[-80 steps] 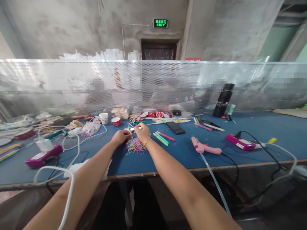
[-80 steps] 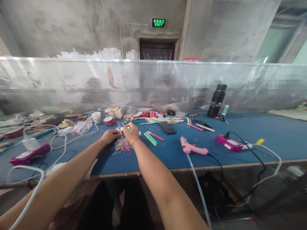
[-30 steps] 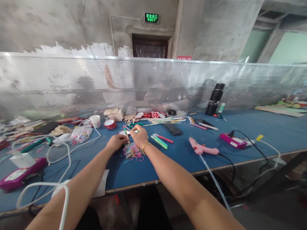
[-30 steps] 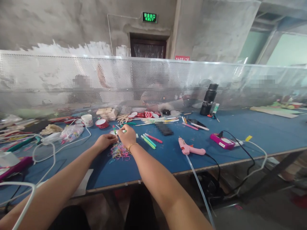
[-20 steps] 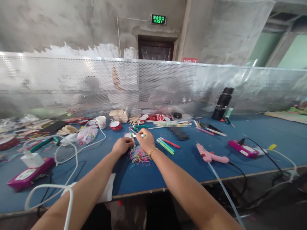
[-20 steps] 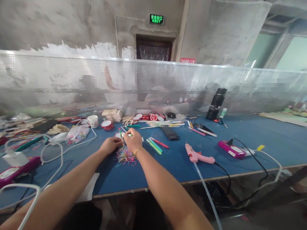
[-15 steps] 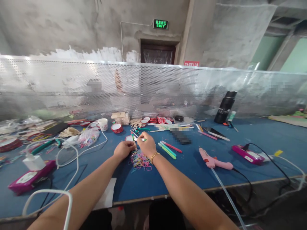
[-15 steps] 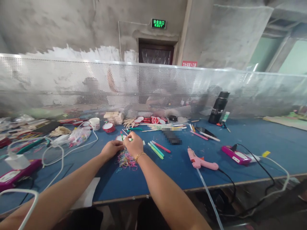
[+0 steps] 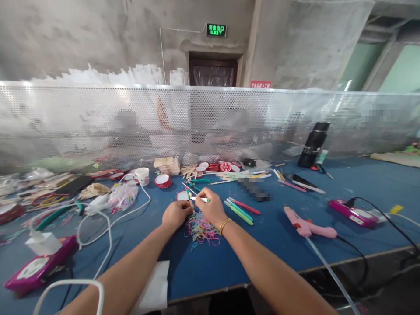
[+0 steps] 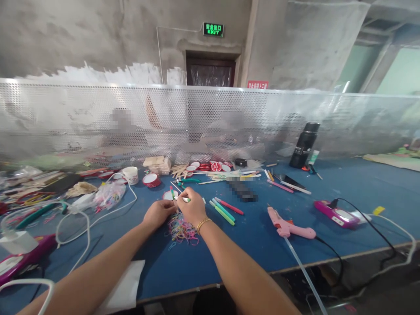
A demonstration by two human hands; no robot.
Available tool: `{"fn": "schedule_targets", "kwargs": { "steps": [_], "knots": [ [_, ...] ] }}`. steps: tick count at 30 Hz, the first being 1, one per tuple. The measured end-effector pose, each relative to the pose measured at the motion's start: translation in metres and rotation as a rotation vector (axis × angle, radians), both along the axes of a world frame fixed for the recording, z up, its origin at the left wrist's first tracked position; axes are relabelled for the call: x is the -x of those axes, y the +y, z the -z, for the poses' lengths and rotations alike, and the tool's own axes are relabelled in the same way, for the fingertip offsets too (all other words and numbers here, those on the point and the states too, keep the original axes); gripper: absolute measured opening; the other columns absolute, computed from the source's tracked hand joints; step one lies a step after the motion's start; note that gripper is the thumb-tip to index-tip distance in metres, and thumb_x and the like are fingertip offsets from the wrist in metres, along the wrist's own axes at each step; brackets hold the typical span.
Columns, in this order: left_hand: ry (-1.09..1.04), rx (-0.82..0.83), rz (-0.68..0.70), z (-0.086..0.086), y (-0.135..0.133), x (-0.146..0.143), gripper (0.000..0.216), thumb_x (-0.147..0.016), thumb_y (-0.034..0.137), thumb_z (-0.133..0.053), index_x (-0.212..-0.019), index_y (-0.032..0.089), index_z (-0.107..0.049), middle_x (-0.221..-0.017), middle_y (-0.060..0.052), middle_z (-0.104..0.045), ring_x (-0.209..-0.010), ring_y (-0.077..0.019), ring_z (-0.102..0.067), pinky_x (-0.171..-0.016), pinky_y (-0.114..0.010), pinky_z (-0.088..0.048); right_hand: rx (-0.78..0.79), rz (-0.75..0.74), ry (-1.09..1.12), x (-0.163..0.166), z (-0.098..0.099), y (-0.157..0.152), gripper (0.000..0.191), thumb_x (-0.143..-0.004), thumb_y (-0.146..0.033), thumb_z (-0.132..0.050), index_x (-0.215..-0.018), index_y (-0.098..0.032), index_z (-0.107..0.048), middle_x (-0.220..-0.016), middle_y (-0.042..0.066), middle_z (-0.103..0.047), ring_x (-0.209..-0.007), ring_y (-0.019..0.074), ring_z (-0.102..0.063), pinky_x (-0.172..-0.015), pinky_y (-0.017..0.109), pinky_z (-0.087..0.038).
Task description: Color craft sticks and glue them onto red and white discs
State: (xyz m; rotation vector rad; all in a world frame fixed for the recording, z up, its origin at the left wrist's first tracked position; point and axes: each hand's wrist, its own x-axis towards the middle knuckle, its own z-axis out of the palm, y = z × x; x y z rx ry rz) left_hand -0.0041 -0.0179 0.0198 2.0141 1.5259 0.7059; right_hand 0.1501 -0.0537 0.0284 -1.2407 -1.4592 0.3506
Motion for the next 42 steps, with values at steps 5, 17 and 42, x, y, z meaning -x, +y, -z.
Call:
{"fn": "schedule_targets", "kwargs": {
  "steps": [5, 17, 42],
  "knots": [
    [0.029, -0.012, 0.016, -0.006, -0.007, -0.001, 0.02, -0.078, 0.035, -0.059, -0.074, 0.021, -0.073, -0.065, 0.002, -0.065, -0.062, -0.0128, -0.056, -0.054, -0.024, -0.03, -0.003, -0.032, 0.008, 0.0, 0.002, -0.003, 0.011, -0.078, -0.026, -0.053, -0.068, -0.023, -0.053, -0.07, -0.001, -0.064, -0.072, 0.018, -0.062, -0.07, 0.027, -0.046],
    [0.065, 0.002, 0.045, -0.006, -0.002, -0.001, 0.023, -0.08, 0.038, -0.058, -0.074, 0.022, -0.073, -0.065, 0.002, -0.065, -0.06, -0.0128, -0.053, -0.054, -0.025, -0.029, 0.012, -0.042, 0.053, -0.003, 0.003, -0.003, 0.012, -0.077, -0.027, -0.052, -0.066, -0.022, -0.053, -0.067, 0.0, -0.064, -0.071, 0.0186, -0.061, -0.069, 0.028, -0.046],
    [0.018, -0.006, 0.059, 0.003, 0.008, 0.002, 0.026, -0.075, 0.044, -0.062, -0.074, 0.022, -0.075, -0.057, 0.003, -0.057, -0.052, -0.0116, -0.045, -0.05, -0.026, -0.027, -0.036, -0.002, -0.024, -0.008, 0.001, -0.002, 0.012, -0.076, -0.025, -0.053, -0.064, -0.022, -0.053, -0.068, -0.001, -0.064, -0.072, 0.0171, -0.06, -0.07, 0.027, -0.044]
  ]
}}
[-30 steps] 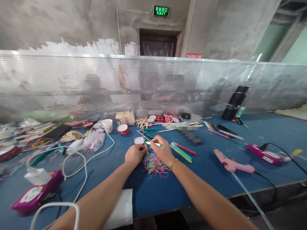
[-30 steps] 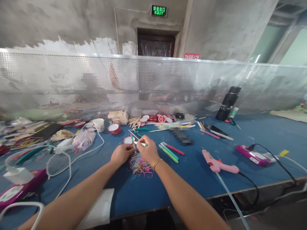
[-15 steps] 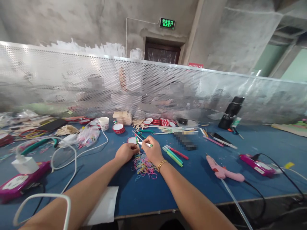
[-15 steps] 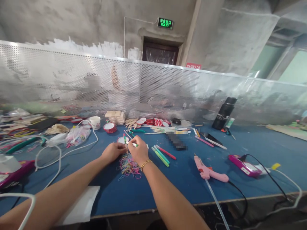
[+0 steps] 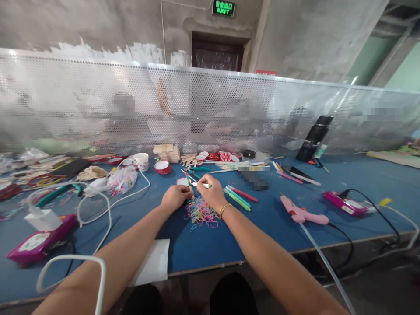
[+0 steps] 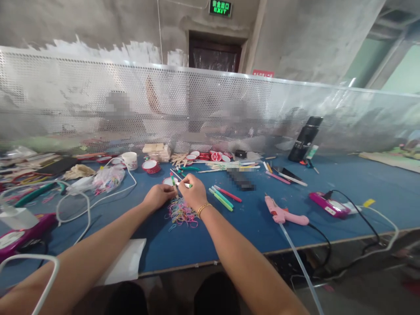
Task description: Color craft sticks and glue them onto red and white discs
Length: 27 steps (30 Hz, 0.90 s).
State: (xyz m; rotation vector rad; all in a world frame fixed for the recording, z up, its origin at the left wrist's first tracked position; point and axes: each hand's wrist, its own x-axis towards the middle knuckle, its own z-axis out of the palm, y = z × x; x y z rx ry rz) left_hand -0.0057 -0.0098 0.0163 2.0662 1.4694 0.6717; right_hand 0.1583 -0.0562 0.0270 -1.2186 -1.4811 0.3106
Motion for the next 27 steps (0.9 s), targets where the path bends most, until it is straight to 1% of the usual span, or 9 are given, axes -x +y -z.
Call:
{"fn": "schedule_targets", "kwargs": {
  "steps": [6, 10, 15, 18, 22, 27],
  "knots": [
    [-0.009, 0.009, 0.035, -0.0036, -0.0026, -0.0013, 0.027, -0.076, 0.044, -0.06, -0.074, 0.021, -0.075, -0.06, 0.002, -0.06, -0.054, -0.0114, -0.047, -0.051, -0.026, -0.028, 0.002, -0.059, 0.137, -0.0051, -0.0008, -0.0017, 0.012, -0.078, -0.025, -0.051, -0.067, -0.021, -0.054, -0.065, -0.003, -0.063, -0.063, 0.0144, -0.058, -0.066, 0.025, -0.044],
    [-0.024, 0.012, 0.055, -0.004, -0.002, -0.0009, 0.027, -0.076, 0.043, -0.06, -0.073, 0.021, -0.075, -0.059, 0.002, -0.06, -0.054, -0.0117, -0.047, -0.052, -0.026, -0.028, -0.001, -0.081, 0.084, -0.002, 0.001, -0.0022, 0.015, -0.079, -0.027, -0.051, -0.066, -0.021, -0.054, -0.066, -0.002, -0.063, -0.066, 0.0149, -0.058, -0.066, 0.025, -0.044],
    [-0.037, 0.015, 0.051, -0.0011, 0.0011, 0.001, 0.026, -0.074, 0.042, -0.061, -0.076, 0.021, -0.076, -0.061, 0.002, -0.061, -0.056, -0.0126, -0.048, -0.053, -0.026, -0.03, 0.047, -0.087, 0.065, 0.0006, 0.0025, -0.0014, 0.015, -0.079, -0.029, -0.05, -0.066, -0.022, -0.054, -0.064, -0.003, -0.062, -0.06, 0.0143, -0.054, -0.062, 0.025, -0.042],
    [-0.042, 0.0, 0.045, -0.0008, 0.0015, 0.0017, 0.024, -0.073, 0.04, -0.06, -0.074, 0.02, -0.075, -0.061, 0.003, -0.06, -0.056, -0.0124, -0.047, -0.055, -0.025, -0.031, 0.023, -0.063, 0.043, 0.0002, 0.0012, -0.0012, 0.015, -0.079, -0.028, -0.051, -0.065, -0.022, -0.053, -0.063, -0.003, -0.061, -0.064, 0.0151, -0.055, -0.063, 0.025, -0.042],
    [-0.048, 0.007, 0.051, -0.0041, 0.0004, 0.0013, 0.026, -0.072, 0.042, -0.06, -0.072, 0.02, -0.073, -0.059, 0.003, -0.059, -0.056, -0.0125, -0.047, -0.055, -0.025, -0.031, -0.022, -0.024, 0.026, -0.0004, -0.0016, -0.0018, 0.014, -0.078, -0.026, -0.051, -0.064, -0.022, -0.052, -0.066, -0.002, -0.062, -0.07, 0.0161, -0.058, -0.067, 0.026, -0.043],
    [-0.037, 0.01, 0.076, -0.0071, 0.0007, 0.0009, 0.027, -0.074, 0.043, -0.059, -0.071, 0.02, -0.073, -0.058, 0.003, -0.058, -0.054, -0.0121, -0.046, -0.052, -0.025, -0.027, -0.027, -0.017, 0.032, 0.0006, -0.003, -0.0014, 0.014, -0.078, -0.026, -0.052, -0.064, -0.022, -0.052, -0.067, -0.002, -0.062, -0.071, 0.0162, -0.058, -0.069, 0.026, -0.043]
  ]
}}
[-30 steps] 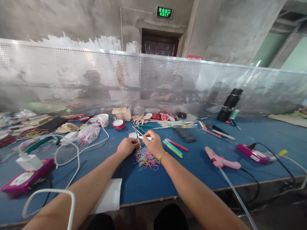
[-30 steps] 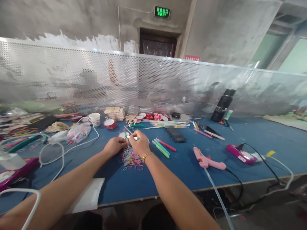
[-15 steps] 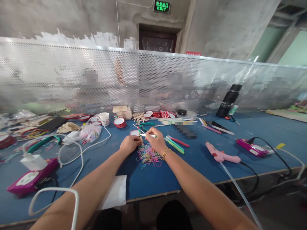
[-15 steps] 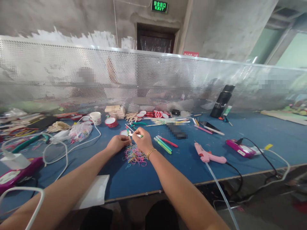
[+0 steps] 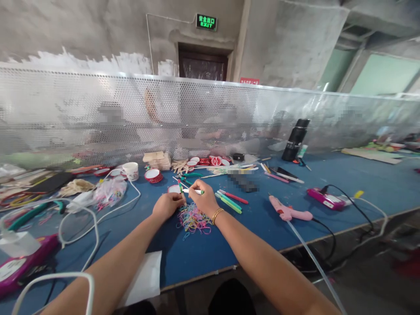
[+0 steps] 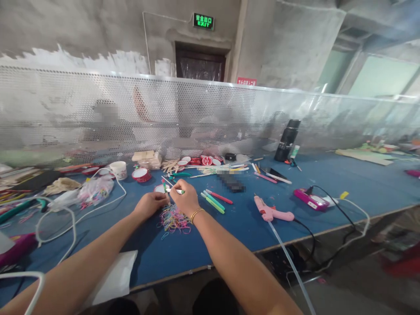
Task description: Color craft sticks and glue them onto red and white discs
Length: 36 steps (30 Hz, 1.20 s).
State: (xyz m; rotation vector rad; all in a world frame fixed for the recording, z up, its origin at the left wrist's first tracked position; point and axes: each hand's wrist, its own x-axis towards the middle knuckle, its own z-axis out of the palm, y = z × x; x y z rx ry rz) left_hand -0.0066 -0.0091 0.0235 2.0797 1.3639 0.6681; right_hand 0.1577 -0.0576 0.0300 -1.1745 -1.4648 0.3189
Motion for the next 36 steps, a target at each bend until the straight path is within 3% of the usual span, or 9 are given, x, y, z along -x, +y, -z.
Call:
{"fn": "schedule_targets", "kwargs": {
  "steps": [21, 26, 36],
  "knots": [
    [-0.047, 0.015, 0.012, 0.0065, 0.0088, 0.0011, 0.031, -0.072, 0.05, -0.062, -0.074, 0.02, -0.072, -0.06, 0.003, -0.06, -0.053, -0.0112, -0.044, -0.051, -0.024, -0.027, 0.025, 0.042, -0.011, -0.0014, -0.0029, 0.0006, 0.014, -0.078, -0.027, -0.053, -0.065, -0.023, -0.052, -0.071, -0.002, -0.064, -0.073, 0.0154, -0.059, -0.073, 0.025, -0.045],
    [-0.04, 0.014, 0.007, 0.0045, 0.0076, 0.0013, 0.032, -0.071, 0.049, -0.062, -0.073, 0.02, -0.072, -0.06, 0.003, -0.06, -0.055, -0.012, -0.046, -0.051, -0.024, -0.028, 0.017, -0.014, -0.015, -0.0009, -0.002, 0.0015, 0.014, -0.079, -0.027, -0.052, -0.065, -0.023, -0.052, -0.069, -0.003, -0.063, -0.072, 0.0156, -0.058, -0.068, 0.024, -0.044],
    [-0.053, 0.014, -0.016, 0.0069, 0.0103, 0.0008, 0.032, -0.069, 0.051, -0.063, -0.07, 0.02, -0.072, -0.059, 0.002, -0.06, -0.054, -0.0124, -0.046, -0.051, -0.024, -0.029, 0.02, 0.026, -0.017, -0.0007, -0.0007, 0.0048, 0.013, -0.078, -0.027, -0.053, -0.066, -0.023, -0.052, -0.067, -0.003, -0.061, -0.069, 0.0152, -0.056, -0.064, 0.024, -0.041]
  ]
}}
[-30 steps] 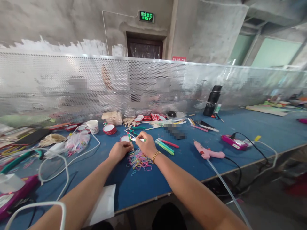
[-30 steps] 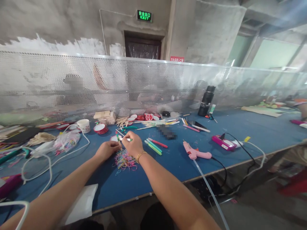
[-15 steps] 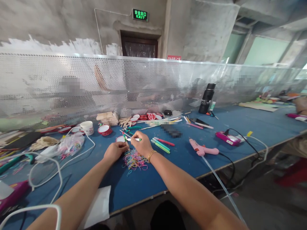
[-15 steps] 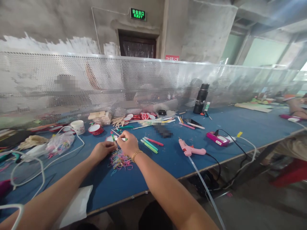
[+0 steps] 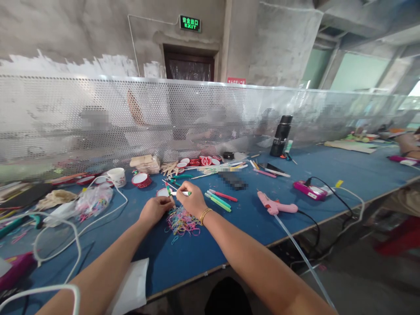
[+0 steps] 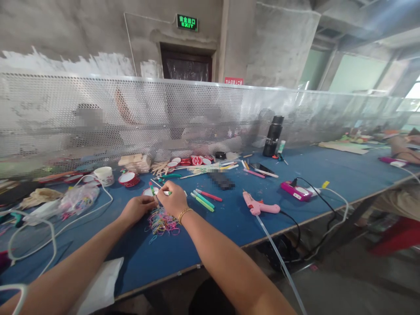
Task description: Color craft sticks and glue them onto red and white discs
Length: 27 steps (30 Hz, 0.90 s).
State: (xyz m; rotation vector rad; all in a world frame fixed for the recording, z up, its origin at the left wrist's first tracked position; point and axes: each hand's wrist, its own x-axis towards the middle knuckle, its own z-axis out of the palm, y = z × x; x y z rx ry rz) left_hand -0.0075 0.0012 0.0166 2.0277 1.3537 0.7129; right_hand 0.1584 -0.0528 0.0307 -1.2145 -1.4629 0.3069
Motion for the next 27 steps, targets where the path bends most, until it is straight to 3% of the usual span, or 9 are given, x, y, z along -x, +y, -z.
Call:
{"fn": "schedule_targets", "kwargs": {
  "steps": [7, 22, 27],
  "knots": [
    [0.004, -0.017, 0.059, 0.0017, 0.0028, 0.0021, 0.03, -0.073, 0.048, -0.061, -0.07, 0.02, -0.07, -0.058, 0.003, -0.057, -0.054, -0.0116, -0.044, -0.052, -0.024, -0.028, -0.001, 0.009, -0.002, 0.0005, 0.0007, 0.0005, 0.014, -0.078, -0.028, -0.053, -0.065, -0.023, -0.051, -0.066, -0.004, -0.059, -0.067, 0.0151, -0.055, -0.064, 0.024, -0.039],
    [0.008, -0.006, 0.021, 0.0004, 0.0017, 0.001, 0.033, -0.072, 0.05, -0.061, -0.072, 0.018, -0.072, -0.059, 0.002, -0.061, -0.053, -0.0117, -0.045, -0.051, -0.026, -0.025, 0.0, 0.018, 0.024, -0.0007, 0.0003, 0.0005, 0.013, -0.078, -0.026, -0.053, -0.066, -0.022, -0.051, -0.067, -0.004, -0.06, -0.069, 0.0142, -0.055, -0.067, 0.024, -0.04],
    [-0.014, 0.01, 0.022, 0.0023, 0.0035, 0.0014, 0.032, -0.071, 0.049, -0.063, -0.074, 0.019, -0.073, -0.06, 0.002, -0.063, -0.055, -0.0126, -0.048, -0.052, -0.025, -0.028, -0.002, -0.044, 0.042, 0.0008, -0.001, -0.001, 0.012, -0.077, -0.025, -0.055, -0.066, -0.022, -0.053, -0.069, -0.004, -0.061, -0.069, 0.0138, -0.056, -0.067, 0.023, -0.041]
  ]
}}
